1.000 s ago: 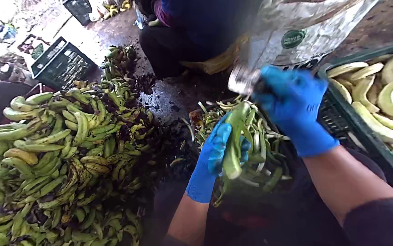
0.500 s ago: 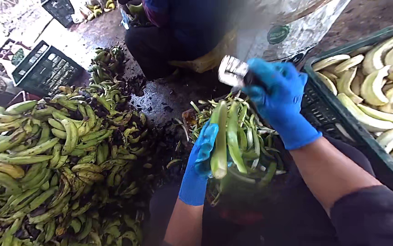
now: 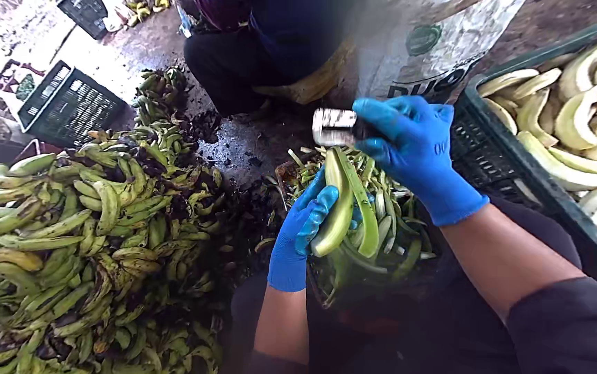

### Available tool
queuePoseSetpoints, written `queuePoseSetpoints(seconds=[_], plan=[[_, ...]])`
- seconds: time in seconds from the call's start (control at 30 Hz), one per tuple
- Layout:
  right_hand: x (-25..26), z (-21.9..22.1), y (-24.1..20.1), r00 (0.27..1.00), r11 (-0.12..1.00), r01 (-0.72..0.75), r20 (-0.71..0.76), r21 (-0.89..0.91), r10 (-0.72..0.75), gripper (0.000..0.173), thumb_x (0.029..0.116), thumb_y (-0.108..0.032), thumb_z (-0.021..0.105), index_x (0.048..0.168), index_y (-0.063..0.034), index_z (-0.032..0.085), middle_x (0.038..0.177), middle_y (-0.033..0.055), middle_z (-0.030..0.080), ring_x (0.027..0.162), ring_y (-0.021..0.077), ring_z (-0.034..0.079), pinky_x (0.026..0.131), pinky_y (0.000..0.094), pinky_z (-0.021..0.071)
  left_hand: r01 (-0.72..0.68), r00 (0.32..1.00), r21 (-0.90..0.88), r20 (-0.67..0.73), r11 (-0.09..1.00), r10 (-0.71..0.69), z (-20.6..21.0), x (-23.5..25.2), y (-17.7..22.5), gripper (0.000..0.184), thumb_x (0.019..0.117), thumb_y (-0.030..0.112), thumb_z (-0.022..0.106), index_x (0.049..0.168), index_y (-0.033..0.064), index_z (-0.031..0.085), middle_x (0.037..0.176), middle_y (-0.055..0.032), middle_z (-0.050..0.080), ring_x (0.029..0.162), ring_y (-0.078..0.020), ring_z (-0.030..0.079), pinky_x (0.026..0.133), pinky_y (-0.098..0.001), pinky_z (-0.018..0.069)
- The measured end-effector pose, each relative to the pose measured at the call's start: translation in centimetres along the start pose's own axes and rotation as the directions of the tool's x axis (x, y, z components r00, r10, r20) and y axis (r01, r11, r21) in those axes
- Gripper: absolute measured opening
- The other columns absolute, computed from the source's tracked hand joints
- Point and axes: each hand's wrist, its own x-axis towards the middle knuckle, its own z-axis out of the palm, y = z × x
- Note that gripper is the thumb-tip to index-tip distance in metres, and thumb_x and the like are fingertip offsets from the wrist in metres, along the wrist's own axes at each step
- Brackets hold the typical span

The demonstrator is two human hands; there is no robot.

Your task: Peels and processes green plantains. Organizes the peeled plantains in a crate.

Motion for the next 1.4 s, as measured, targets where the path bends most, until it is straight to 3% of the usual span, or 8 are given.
queuePoseSetpoints(seconds=[0.27,0.47,0.67,0.8,0.93,1.07,1.2,1.4], plan=[[-5.6,0.1,-4.5,0.976,0.973,0.217,-0.006,0.071,-0.217,0.048,0.1003,-0.057,0.048,0.128,-0.0257,0.071,0.115,0.0132,0.071,0.101,0.0288,0.065,0.09,0.0534,0.0411,-0.711,0.688,-0.333,-0.511,0.62,0.515,1.1,2.3,0.5,0.03,0.1087,0.033,0.041,0.128,0.0161,0.056,0.119,-0.0081,0.069,0.108,-0.024,0.07,0.091,-0.0414,0.0592],[-0.9,-0.4,-1.4,0.985,0.975,0.142,0.076,0.173,-0.157,0.057,0.1003,-0.066,0.04,0.139,-0.0327,0.064,0.122,0.0098,0.069,0.109,0.0253,0.064,0.091,0.055,0.042,-0.259,0.965,-0.061,-0.059,0.964,0.255,-0.7,0.1,0.5,0.053,0.0987,0.035,0.062,0.148,0.0198,0.048,0.12,-0.0056,0.068,0.095,-0.0145,0.069,0.081,-0.0333,0.0604],[-0.4,0.2,0.8,0.986,0.999,0.014,0.168,0.031,-0.019,0.059,0.0978,-0.071,0.04,0.142,-0.0377,0.061,0.127,0.0113,0.067,0.114,0.0295,0.064,0.093,0.06,0.0403,0.084,0.98,0.061,0.174,0.995,-0.094,-3.0,0.5,1.8,0.065,0.0992,0.038,0.06,0.154,0.0128,0.035,0.116,-0.0189,0.069,0.087,-0.0256,0.073,0.075,-0.0373,0.063],[-1.0,-0.5,0.7,0.992,0.997,0.053,0.108,0.055,-0.059,0.055,0.1001,-0.065,0.043,0.141,-0.0331,0.063,0.126,0.0128,0.068,0.112,0.0309,0.064,0.091,0.0598,0.0411,0.089,0.964,0.158,0.234,0.983,-0.125,-2.5,0.4,1.9,0.069,0.0977,0.034,0.063,0.155,0.009,0.034,0.116,-0.0169,0.069,0.095,-0.0241,0.072,0.083,-0.0389,0.0615],[0.3,-1.9,2.6,0.947,0.947,-0.319,0.049,0.046,0.317,0.052,0.1012,-0.058,0.048,0.142,-0.0284,0.063,0.128,0.0155,0.066,0.114,0.0366,0.062,0.092,0.0659,0.0422,0.004,0.997,0.256,0.077,0.967,-0.025,-1.3,0.3,1.0,0.06,0.1033,0.029,0.051,0.159,0.0163,0.031,0.126,-0.0157,0.067,0.101,-0.0251,0.07,0.088,-0.0413,0.059],[-2.5,-1.1,-1.5,0.994,0.991,-0.102,-0.019,0.084,0.104,0.053,0.1003,-0.055,0.049,0.141,-0.0236,0.063,0.123,0.0163,0.067,0.106,0.0349,0.065,0.085,0.0634,0.0459,-0.248,0.949,-0.107,-0.225,0.963,0.22,0.2,1.9,0.9,0.041,0.1075,0.037,0.037,0.142,0.0176,0.048,0.121,-0.011,0.068,0.092,-0.0216,0.072,0.074,-0.0362,0.0619],[-6.1,0.5,-4.6,0.974,0.975,0.22,-0.069,0.034,-0.218,0.048,0.0993,-0.057,0.051,0.131,-0.026,0.068,0.116,0.0118,0.07,0.104,0.0284,0.064,0.092,0.0527,0.0408,-0.361,0.929,-0.679,-0.199,0.64,0.313,0.0,1.9,1.2,0.041,0.1068,0.042,0.032,0.117,0.0116,0.058,0.101,-0.0028,0.067,0.089,-0.0115,0.07,0.075,-0.0252,0.0599],[-4.2,0.2,-3.8,0.985,0.977,0.174,-0.016,0.123,-0.174,0.054,0.1004,-0.061,0.045,0.137,-0.027,0.067,0.119,0.0107,0.071,0.105,0.026,0.066,0.089,0.0539,0.0429,-0.401,0.889,-0.092,-0.282,0.912,0.362,1.4,0.4,1.2,0.045,0.1093,0.036,0.028,0.135,0.0133,0.057,0.117,-0.0072,0.069,0.101,-0.0163,0.07,0.08,-0.0315,0.0601]])
